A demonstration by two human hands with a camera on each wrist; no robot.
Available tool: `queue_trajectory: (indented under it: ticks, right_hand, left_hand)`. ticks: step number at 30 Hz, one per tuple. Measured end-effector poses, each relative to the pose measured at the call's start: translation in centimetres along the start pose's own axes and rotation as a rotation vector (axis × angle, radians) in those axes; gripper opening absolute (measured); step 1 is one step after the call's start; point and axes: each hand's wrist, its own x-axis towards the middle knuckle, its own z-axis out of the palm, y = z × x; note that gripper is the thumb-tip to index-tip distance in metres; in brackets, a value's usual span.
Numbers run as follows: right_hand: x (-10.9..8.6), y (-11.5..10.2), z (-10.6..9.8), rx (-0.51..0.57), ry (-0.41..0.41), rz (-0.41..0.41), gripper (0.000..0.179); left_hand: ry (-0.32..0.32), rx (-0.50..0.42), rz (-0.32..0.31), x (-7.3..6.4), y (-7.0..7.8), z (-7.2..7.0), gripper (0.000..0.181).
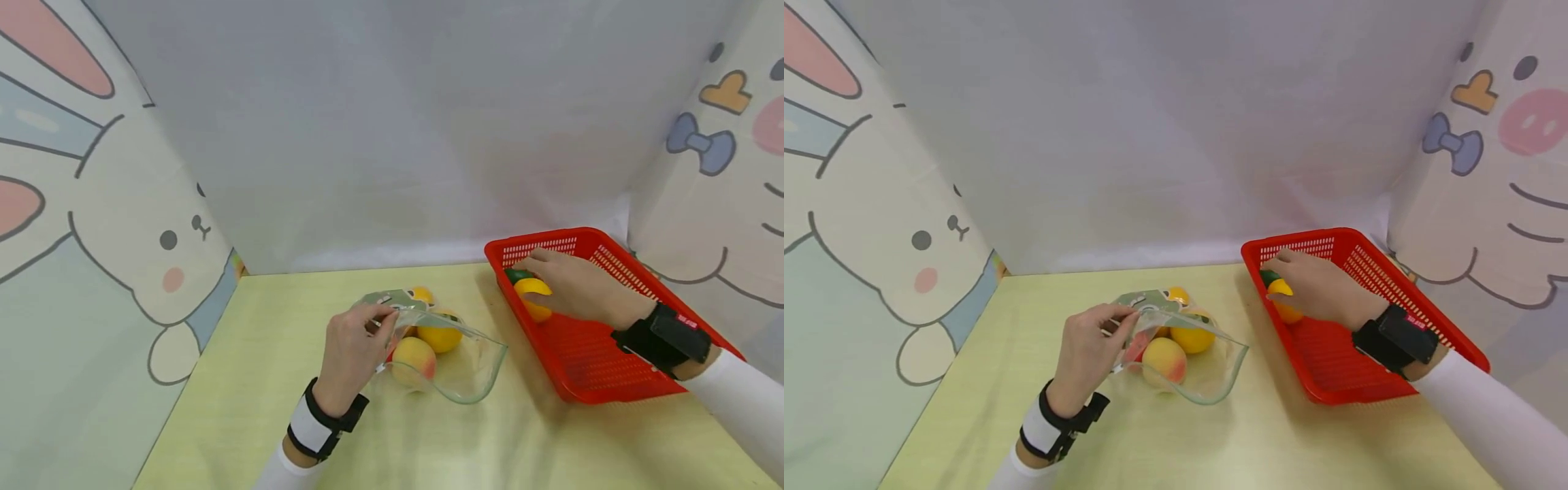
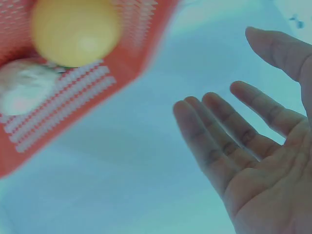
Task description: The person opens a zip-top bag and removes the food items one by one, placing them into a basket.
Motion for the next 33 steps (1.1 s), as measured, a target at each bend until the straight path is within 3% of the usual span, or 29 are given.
queue_trajectory:
  ticks: [2,5,8,10,14,17,25,33]
  right_hand:
    - [-0.5,-2.2,-0.9,0.002,0.073,-0.071,0.051]
    - [-1.0,-4.9,-1.2,0.013,0.246,-0.234,0.049]
    - [-1.2,-7.1,-0.4,0.027,0.409,-0.411,0.042]
    - [-1.3,-8.5,0.4,0.061,0.447,-0.485,0.039]
    - [-1.4,-11.2,2.3,0.029,0.37,-0.524,0.039]
    - [-1.3,-12.7,3.6,-0.105,0.294,-0.53,0.045]
    - [0.4,-14.6,6.1,-0.258,0.194,-0.494,0.035]
    - [2.5,-15.0,9.3,-0.163,-0.004,-0.448,0.035]
  left_hand:
    - [0.002,0.001,-0.003,0.0,0.0,0.0,0.006]
    - [0.002,-0.006,-0.01,0.0,0.1,-0.1,0.006]
    - [0.001,-0.013,-0.011,0.1,0.2,0.0,0.007]
    - [0.0,-0.015,-0.012,0.1,0.2,0.0,0.007]
    - [0.001,-0.019,-0.015,0.2,0.2,0.0,0.006]
    - [-0.003,-0.015,-0.017,0.2,0.3,0.0,0.006]
    - [-0.009,-0.013,-0.021,0.3,0.4,-0.1,0.006]
    - [-0.015,-0.007,-0.031,0.1,0.4,-0.1,0.006]
